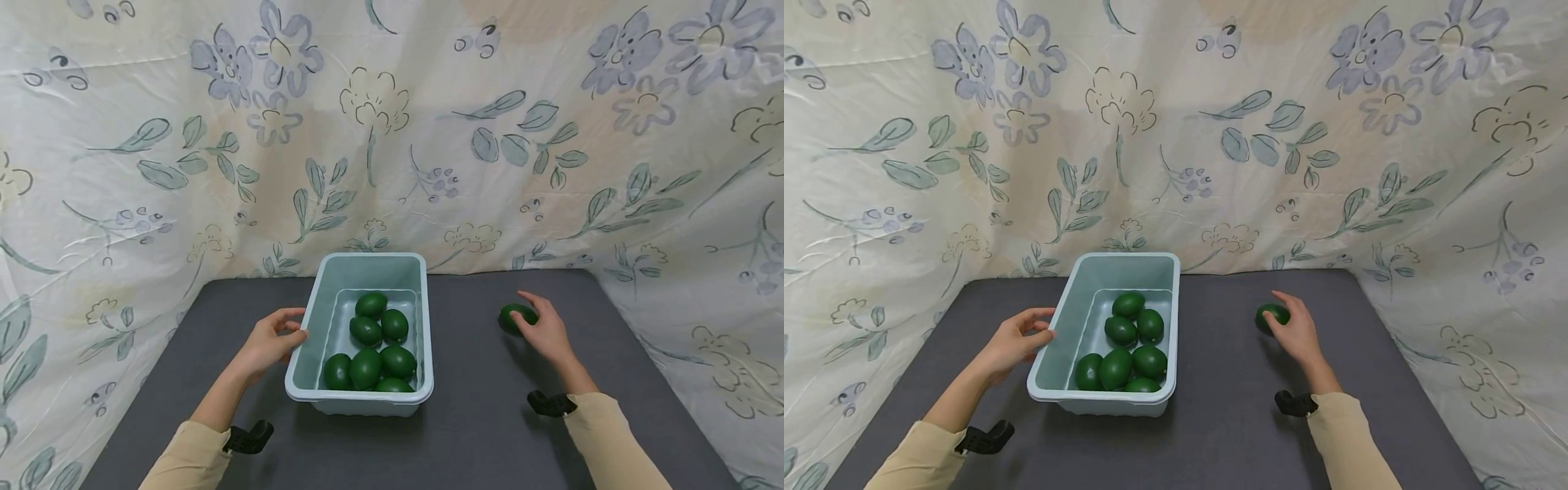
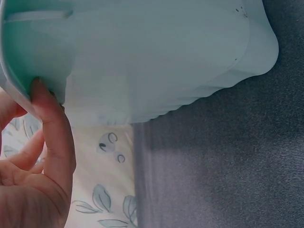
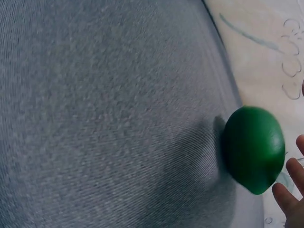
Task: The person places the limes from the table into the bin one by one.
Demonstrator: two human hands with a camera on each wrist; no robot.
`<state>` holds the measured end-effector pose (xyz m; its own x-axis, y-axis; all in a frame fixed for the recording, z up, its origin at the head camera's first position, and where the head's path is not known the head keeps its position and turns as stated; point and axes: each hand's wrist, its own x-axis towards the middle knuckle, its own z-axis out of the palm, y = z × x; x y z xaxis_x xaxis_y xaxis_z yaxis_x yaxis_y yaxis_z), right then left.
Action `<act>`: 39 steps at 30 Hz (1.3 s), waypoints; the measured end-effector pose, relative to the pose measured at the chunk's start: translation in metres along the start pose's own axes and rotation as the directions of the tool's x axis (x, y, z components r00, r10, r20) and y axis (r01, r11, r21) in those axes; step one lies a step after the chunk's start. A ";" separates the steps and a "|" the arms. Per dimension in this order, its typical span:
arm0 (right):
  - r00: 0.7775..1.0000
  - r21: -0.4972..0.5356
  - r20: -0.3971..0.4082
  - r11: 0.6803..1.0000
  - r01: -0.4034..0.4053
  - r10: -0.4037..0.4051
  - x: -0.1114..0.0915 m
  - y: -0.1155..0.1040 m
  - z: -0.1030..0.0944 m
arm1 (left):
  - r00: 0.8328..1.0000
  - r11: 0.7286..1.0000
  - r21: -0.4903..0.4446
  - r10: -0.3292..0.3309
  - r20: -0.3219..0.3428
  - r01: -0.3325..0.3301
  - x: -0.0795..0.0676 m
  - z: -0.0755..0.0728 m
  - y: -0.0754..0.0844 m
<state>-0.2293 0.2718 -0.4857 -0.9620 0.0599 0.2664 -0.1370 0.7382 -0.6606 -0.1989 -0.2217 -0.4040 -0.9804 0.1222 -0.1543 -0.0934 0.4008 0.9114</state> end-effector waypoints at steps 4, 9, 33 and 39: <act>1.000 -0.013 0.015 1.000 -0.027 0.027 0.000 0.005 0.001 | 1.000 1.000 0.006 0.002 -0.003 -0.002 0.000 0.000 0.000; 0.999 -0.035 0.022 0.999 -0.032 0.032 0.002 0.015 0.005 | 1.000 1.000 0.010 0.006 -0.001 -0.006 0.000 0.001 -0.001; 0.994 -0.052 0.072 0.995 -0.083 0.087 0.002 0.023 0.013 | 1.000 1.000 0.004 0.011 -0.001 -0.011 -0.001 0.001 0.000; 0.994 -0.047 0.067 0.996 -0.080 0.083 0.002 0.020 0.012 | 1.000 1.000 0.005 0.016 0.002 -0.016 -0.002 0.001 0.001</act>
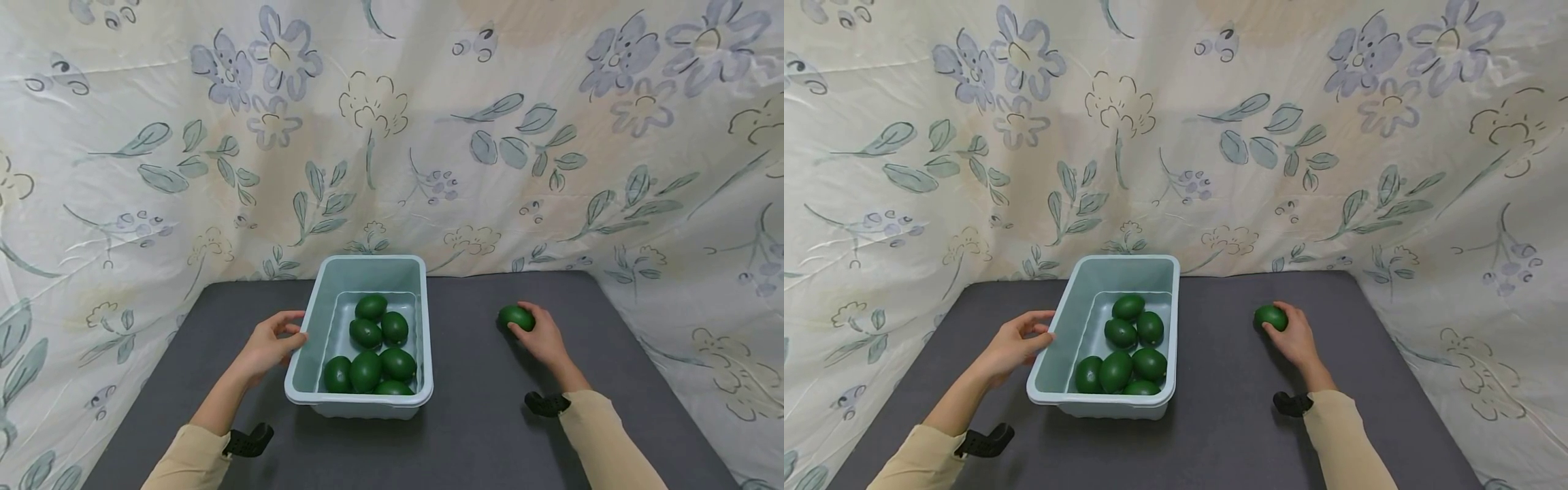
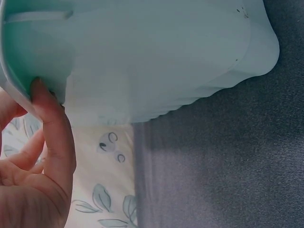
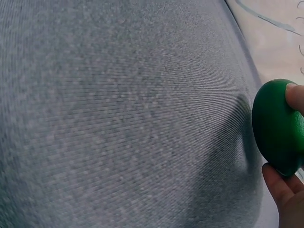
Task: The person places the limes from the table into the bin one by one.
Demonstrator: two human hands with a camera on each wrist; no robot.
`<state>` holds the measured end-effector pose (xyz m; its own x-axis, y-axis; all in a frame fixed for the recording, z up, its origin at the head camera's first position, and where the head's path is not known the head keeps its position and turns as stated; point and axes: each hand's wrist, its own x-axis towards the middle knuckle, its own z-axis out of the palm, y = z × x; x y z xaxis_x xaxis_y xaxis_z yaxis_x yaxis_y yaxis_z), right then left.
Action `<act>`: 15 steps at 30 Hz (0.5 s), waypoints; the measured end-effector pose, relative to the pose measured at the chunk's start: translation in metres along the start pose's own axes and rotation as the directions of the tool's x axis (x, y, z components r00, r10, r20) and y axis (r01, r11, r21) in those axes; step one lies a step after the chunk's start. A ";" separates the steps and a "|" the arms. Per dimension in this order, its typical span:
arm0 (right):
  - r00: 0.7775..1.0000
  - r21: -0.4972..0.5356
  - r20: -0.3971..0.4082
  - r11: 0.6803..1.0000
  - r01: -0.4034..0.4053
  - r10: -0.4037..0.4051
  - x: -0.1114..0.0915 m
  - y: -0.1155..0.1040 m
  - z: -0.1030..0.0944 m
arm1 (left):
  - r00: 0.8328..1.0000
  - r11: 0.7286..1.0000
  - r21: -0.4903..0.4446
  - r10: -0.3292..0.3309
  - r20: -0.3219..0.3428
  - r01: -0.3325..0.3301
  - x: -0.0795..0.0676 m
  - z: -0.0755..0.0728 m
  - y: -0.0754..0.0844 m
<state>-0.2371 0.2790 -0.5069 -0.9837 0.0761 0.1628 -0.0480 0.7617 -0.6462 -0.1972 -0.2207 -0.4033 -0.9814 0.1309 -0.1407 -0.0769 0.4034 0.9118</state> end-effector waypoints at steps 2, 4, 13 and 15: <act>1.000 0.002 0.000 1.000 0.003 -0.003 0.000 -0.002 -0.001 | 1.000 1.000 -0.002 0.003 0.002 -0.003 0.000 0.000 0.000; 1.000 0.002 0.001 1.000 0.010 -0.010 0.001 -0.004 -0.002 | 1.000 1.000 -0.004 0.006 0.005 -0.006 -0.001 0.000 0.000; 0.996 0.018 0.015 0.996 0.083 -0.083 0.004 -0.023 -0.006 | 1.000 1.000 0.009 0.001 -0.001 -0.001 0.000 0.000 0.000; 0.995 0.025 0.017 0.995 0.095 -0.095 0.004 -0.028 -0.006 | 1.000 1.000 0.016 -0.001 -0.004 0.001 0.000 0.000 0.000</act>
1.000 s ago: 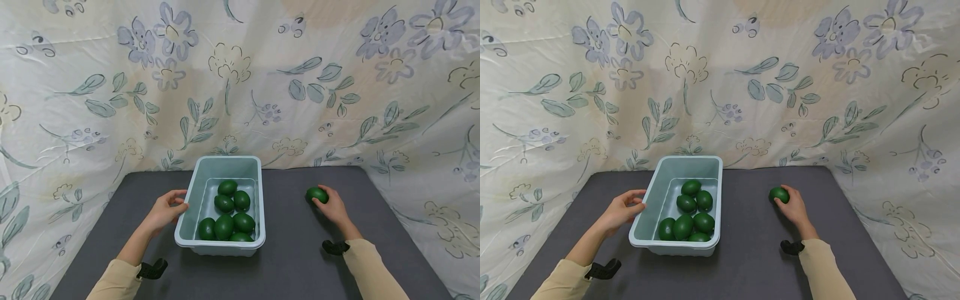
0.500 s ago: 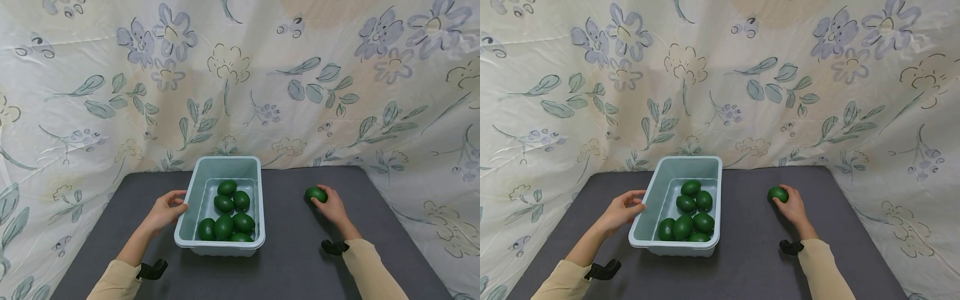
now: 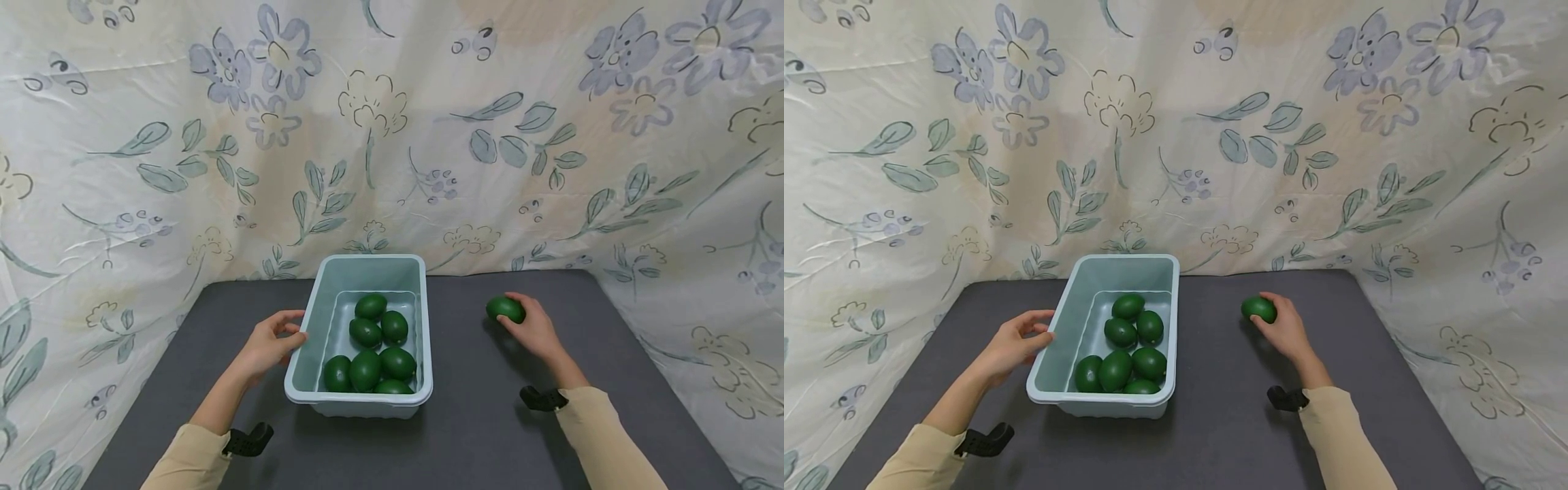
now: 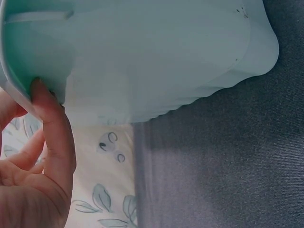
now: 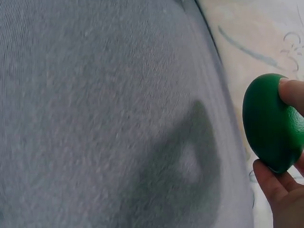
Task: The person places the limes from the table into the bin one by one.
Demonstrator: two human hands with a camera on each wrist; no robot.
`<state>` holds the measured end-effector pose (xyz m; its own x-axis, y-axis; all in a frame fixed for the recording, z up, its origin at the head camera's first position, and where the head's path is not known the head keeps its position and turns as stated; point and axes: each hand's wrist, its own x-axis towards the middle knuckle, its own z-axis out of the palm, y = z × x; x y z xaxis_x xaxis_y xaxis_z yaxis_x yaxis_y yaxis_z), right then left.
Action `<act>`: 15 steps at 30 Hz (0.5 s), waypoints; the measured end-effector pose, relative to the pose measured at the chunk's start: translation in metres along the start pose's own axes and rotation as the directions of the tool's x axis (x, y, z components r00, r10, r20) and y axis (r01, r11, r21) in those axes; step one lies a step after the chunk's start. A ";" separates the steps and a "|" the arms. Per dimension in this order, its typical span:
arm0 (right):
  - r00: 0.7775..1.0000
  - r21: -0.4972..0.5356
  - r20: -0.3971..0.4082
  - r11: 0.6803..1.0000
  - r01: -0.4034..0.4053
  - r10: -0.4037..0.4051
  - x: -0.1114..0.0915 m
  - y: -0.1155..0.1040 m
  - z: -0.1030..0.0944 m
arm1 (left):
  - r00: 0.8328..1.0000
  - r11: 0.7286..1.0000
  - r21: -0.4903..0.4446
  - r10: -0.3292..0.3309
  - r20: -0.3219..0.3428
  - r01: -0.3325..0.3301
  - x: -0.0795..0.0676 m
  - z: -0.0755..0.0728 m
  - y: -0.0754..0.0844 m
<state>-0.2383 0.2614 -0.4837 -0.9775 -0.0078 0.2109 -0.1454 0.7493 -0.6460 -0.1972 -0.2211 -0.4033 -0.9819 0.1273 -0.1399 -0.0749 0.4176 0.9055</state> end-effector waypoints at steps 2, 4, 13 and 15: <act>1.000 0.006 -0.002 1.000 0.016 -0.016 0.000 -0.005 0.000 | 1.000 1.000 0.003 0.000 -0.002 0.000 0.000 0.000 0.000; 1.000 0.013 -0.006 1.000 0.027 -0.027 0.001 -0.010 0.000 | 1.000 1.000 0.003 -0.001 0.000 0.001 0.001 0.000 0.000; 0.997 0.049 -0.027 0.996 0.072 -0.071 0.007 -0.037 -0.001 | 1.000 1.000 -0.001 -0.009 0.006 0.009 0.001 -0.001 0.000; 0.996 0.059 -0.025 0.995 0.082 -0.081 0.009 -0.043 -0.002 | 1.000 1.000 0.000 -0.007 0.008 0.007 0.001 -0.001 0.000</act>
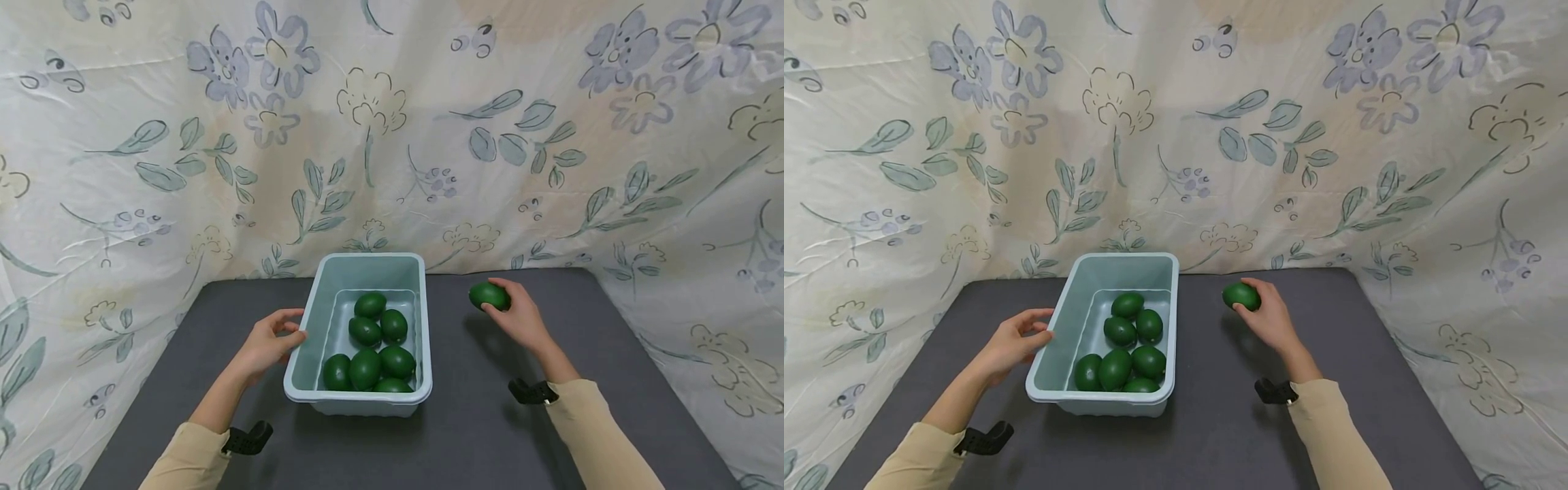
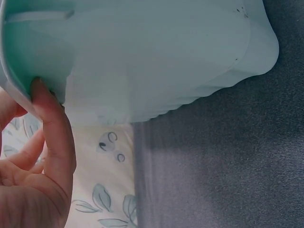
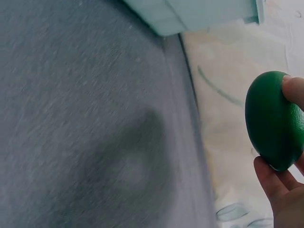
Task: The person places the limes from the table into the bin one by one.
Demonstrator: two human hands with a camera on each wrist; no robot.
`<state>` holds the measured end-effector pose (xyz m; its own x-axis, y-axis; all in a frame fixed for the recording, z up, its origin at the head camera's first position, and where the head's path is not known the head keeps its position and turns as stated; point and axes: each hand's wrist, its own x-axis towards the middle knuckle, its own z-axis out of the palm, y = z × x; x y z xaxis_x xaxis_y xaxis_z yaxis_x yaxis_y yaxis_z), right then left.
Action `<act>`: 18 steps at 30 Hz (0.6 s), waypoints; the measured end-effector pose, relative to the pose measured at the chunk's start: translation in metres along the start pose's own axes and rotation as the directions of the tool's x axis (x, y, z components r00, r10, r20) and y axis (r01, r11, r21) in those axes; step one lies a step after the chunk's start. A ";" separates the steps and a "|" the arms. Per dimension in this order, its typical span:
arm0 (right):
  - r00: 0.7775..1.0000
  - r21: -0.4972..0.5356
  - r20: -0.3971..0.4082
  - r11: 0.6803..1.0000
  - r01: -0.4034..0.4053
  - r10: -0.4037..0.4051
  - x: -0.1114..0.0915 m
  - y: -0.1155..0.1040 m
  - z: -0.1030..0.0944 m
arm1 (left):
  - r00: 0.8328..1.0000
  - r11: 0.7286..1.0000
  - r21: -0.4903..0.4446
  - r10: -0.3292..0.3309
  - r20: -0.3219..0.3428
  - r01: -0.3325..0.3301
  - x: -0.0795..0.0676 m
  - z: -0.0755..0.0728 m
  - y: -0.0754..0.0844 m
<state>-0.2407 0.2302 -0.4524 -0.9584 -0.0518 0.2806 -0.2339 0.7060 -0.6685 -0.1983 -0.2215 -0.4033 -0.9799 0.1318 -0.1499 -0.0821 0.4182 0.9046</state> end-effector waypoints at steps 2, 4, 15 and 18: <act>1.000 0.007 0.002 1.000 0.007 -0.007 0.003 -0.006 0.000 | 1.000 1.000 0.001 0.005 0.001 -0.005 -0.001 0.000 0.000; 1.000 0.017 0.004 1.000 0.016 -0.016 0.005 -0.012 0.000 | 1.000 1.000 0.003 0.007 0.001 -0.007 -0.001 0.000 0.000; 0.996 0.046 -0.022 0.995 0.087 -0.086 0.019 -0.041 0.002 | 1.000 1.000 -0.001 0.006 -0.005 -0.006 -0.001 0.000 0.000; 0.995 0.056 -0.024 0.993 0.103 -0.101 0.023 -0.050 0.003 | 1.000 1.000 0.002 0.007 -0.004 -0.007 -0.001 0.000 0.000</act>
<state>-0.2519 0.1918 -0.4147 -0.9256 -0.1063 0.3632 -0.3397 0.6563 -0.6737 -0.1975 -0.2212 -0.4030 -0.9811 0.1313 -0.1424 -0.0752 0.4192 0.9048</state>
